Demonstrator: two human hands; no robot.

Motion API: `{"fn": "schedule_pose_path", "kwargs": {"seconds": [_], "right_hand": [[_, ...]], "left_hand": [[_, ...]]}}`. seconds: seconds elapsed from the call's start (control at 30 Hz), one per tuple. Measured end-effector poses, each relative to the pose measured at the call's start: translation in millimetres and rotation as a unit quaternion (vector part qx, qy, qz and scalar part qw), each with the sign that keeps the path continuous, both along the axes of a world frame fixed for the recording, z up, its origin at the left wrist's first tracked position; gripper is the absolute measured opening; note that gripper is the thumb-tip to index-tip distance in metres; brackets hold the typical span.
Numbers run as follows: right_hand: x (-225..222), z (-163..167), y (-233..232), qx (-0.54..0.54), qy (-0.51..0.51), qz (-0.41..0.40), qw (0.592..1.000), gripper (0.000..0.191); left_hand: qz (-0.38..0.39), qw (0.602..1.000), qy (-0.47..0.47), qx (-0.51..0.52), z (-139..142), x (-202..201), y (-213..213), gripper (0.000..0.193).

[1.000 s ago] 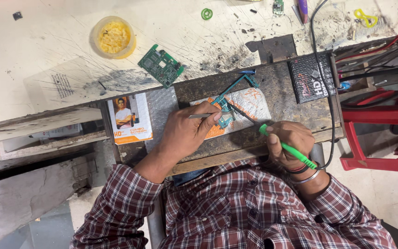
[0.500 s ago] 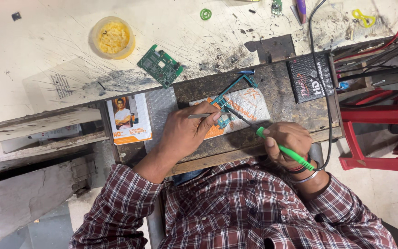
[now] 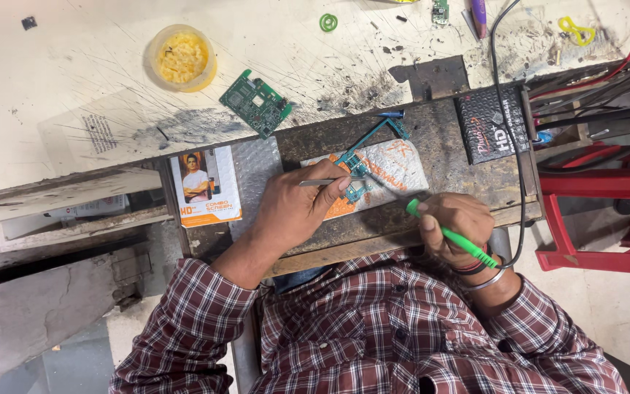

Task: The person uses a soldering iron and tweezers to work on a small green circuit board placed on a workbench. They repeatedly apply the soldering iron to specific points on the board while holding components with tweezers. The workspace contains various electronics tools and parts.

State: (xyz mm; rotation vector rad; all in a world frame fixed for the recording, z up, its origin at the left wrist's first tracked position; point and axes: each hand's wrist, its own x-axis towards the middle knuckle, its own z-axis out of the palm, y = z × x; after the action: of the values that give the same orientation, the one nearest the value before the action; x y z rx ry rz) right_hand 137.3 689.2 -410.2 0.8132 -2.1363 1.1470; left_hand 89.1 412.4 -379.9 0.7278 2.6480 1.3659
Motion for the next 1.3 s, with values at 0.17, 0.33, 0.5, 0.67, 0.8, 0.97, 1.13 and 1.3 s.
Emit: {"fn": "schedule_pose_path", "kwargs": {"seconds": [0.17,0.33,0.5,0.67,0.8,0.97,1.13,1.3], "right_hand": [[0,2,0,0.001,-0.011,0.007,1.0,0.013],[-2,4,-1,0.0,-0.015,0.015,1.0,0.011],[-3,8,-3,0.008,-0.011,-0.009,1.0,0.01],[-3,11,-3,0.018,-0.005,0.003,1.0,0.008],[-3,10,-4,0.015,-0.021,-0.012,1.0,0.01],[-4,10,-4,0.019,-0.015,0.002,1.0,0.011],[-2,13,-2,0.014,-0.032,-0.008,0.999,0.011],[-6,12,-1,0.019,-0.016,0.016,1.0,0.01]], "left_hand": [[0.003,1.0,0.007,0.002,-1,0,-1,0.027],[0.001,1.0,0.009,0.007,0,-2,-2,0.028],[0.001,1.0,0.007,0.001,2,-3,-2,0.028],[0.002,1.0,0.0,0.008,5,-3,-3,0.028],[0.004,1.0,-0.005,0.004,6,-4,-4,0.027],[0.005,1.0,0.004,0.004,6,-6,-5,0.028],[0.004,1.0,0.01,0.006,6,-6,-4,0.028],[0.007,1.0,-0.008,0.0,4,-6,-1,0.028]]}}
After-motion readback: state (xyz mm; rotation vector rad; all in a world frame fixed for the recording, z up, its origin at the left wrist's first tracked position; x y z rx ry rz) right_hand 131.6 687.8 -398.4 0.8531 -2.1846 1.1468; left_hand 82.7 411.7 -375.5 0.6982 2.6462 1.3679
